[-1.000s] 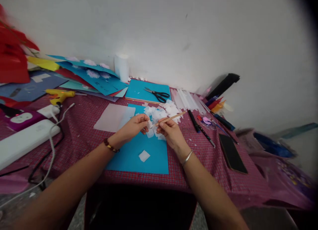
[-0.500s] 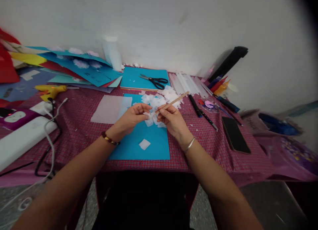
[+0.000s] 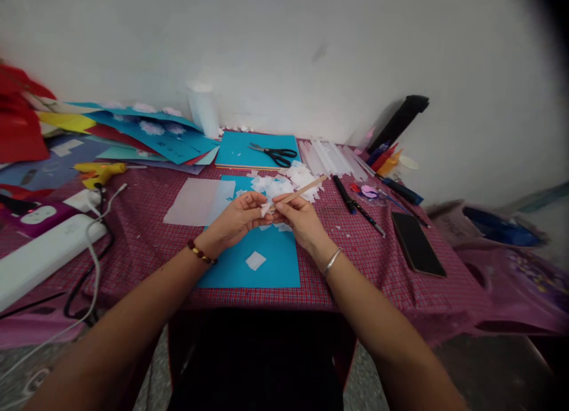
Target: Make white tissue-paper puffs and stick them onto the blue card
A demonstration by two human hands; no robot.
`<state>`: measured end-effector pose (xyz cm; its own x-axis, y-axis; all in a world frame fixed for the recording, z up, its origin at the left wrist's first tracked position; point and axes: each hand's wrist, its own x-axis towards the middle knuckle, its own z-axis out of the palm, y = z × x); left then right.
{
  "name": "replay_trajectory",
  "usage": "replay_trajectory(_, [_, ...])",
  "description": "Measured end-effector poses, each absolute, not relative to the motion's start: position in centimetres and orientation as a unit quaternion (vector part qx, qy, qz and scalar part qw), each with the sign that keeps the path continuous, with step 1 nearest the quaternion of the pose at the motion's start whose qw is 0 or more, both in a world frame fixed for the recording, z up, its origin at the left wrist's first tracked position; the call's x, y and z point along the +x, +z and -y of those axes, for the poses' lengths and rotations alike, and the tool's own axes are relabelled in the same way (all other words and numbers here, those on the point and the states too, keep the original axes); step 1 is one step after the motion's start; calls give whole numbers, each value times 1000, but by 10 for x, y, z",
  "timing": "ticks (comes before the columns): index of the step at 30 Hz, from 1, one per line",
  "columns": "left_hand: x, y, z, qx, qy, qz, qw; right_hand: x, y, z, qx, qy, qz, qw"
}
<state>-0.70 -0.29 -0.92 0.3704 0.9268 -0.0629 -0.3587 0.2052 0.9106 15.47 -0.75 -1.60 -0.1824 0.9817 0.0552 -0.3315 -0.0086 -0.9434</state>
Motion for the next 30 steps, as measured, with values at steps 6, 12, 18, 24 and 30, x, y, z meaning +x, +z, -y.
replay_trajectory(6, [-8, -12, 1, 532, 485, -413, 558, 155, -14, 8, -366, 597, 474, 534])
replay_trajectory(12, [-10, -10, 2, 534, 424, -429, 593, 153, -12, 10, -371, 567, 505, 535])
replay_trajectory(18, [-13, -13, 1, 459, 418, -385, 683, 155, -15, 7, -380, 522, 548, 532])
replay_trajectory(24, [-13, -15, 1, 444, 413, -393, 691, 156, -15, 6, -378, 537, 531, 535])
replay_trajectory(30, [-9, -18, 1, 478, 464, -421, 615, 159, -15, 7, -356, 594, 492, 528])
